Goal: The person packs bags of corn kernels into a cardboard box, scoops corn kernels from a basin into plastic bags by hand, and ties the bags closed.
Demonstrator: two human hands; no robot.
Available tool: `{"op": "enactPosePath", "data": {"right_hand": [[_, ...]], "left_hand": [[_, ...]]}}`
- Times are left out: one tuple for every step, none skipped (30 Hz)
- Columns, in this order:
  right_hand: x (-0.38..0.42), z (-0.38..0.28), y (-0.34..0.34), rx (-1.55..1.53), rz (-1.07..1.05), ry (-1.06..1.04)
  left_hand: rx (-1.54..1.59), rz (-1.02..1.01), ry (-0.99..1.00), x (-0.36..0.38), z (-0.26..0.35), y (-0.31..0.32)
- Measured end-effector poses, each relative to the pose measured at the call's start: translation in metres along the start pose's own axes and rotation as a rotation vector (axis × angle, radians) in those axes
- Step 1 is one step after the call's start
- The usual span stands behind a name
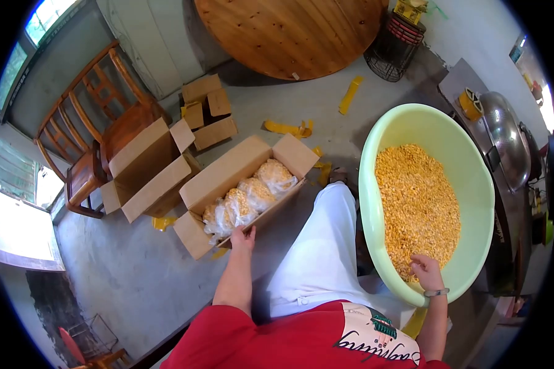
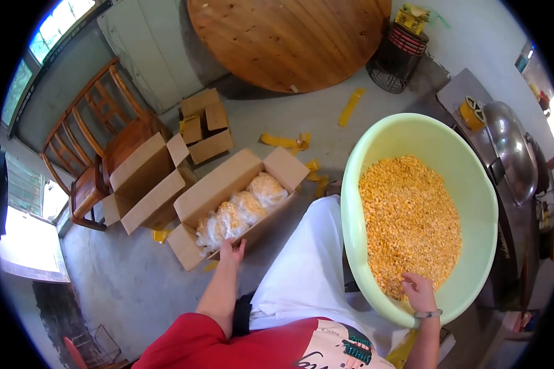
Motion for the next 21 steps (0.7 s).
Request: {"op": "enactPosePath", "data": {"right_hand": [[0.0,-0.001,0.0,0.015,0.0,0.008],[0.001,-0.003,0.001,0.013,0.006,0.02],[0.001,-0.006,0.001,0.014,0.013,0.032],[0.002,-0.007,0.0,0.016,0.018,0.044],[0.001,-0.009,0.0,0.006,0.015,0.044],[0.001,-0.009,0.001,-0.005,0.01,0.045],[0.001,-0.008,0.001,-0.016,0.001,0.047],[0.002,-0.009,0.001,-0.004,0.0,0.063],[0.001,-0.01,0.001,0.006,0.001,0.076],[0.0,-0.011,0.001,0.014,0.003,0.088],[-0.001,-0.009,0.0,0.021,0.01,0.08],[-0.002,-0.007,-0.001,0.028,0.016,0.073],[0.0,-0.005,0.0,0.034,0.02,0.067],[0.0,-0.005,0.001,0.04,0.023,0.058],[0.0,-0.007,0.0,0.048,0.028,0.05],[0.001,-0.008,-0.001,0.056,0.036,0.042],[0.002,-0.008,-0.001,0.036,0.04,0.033],[0.002,-0.008,-0.001,0.015,0.042,0.026],[0.002,-0.009,0.0,-0.005,0.042,0.017],[0.001,-0.009,0.001,0.034,0.027,-0.008],[0.001,-0.009,0.001,0.074,0.014,-0.032]], "left_hand": [[-0.014,-0.001,0.014,-0.003,0.004,0.001],[-0.045,-0.01,0.027,-0.007,0.007,0.001],[-0.075,-0.02,0.039,-0.009,0.01,0.001],[-0.102,-0.028,0.049,-0.012,0.013,0.0],[-0.121,-0.033,0.049,-0.015,0.017,0.002],[-0.139,-0.036,0.05,-0.019,0.022,0.005],[-0.157,-0.036,0.053,-0.022,0.027,0.007],[-0.134,-0.015,0.024,-0.025,0.033,0.009],[-0.141,-0.017,0.007,-0.03,0.04,0.006],[-0.148,-0.022,-0.009,-0.034,0.047,0.006],[-0.154,-0.028,-0.025,-0.037,0.053,0.006],[-0.163,-0.039,-0.08,-0.04,0.054,0.008],[-0.173,-0.019,-0.099,-0.042,0.054,0.005],[-0.182,-0.003,-0.118,-0.044,0.05,0.006],[-0.192,0.013,-0.138,-0.037,0.042,0.01],[-0.205,0.038,-0.109,-0.019,0.029,0.016],[-0.186,0.008,-0.172,-0.014,0.016,0.021],[-0.166,-0.019,-0.233,-0.011,0.006,0.023],[-0.146,-0.046,-0.294,-0.007,-0.001,0.026],[-0.106,0.0,-0.268,-0.007,-0.006,0.03],[-0.107,-0.042,-0.231,-0.012,-0.005,0.031]]}}
Point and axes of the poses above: each hand's wrist, its own x-axis away from the middle knuckle, its own y-axis out of the palm, z = x × y, the point moved 3 cm from there along -x, towards the middle knuckle, and after that the axes turned 4 degrees about z, right-handed, at the moved point
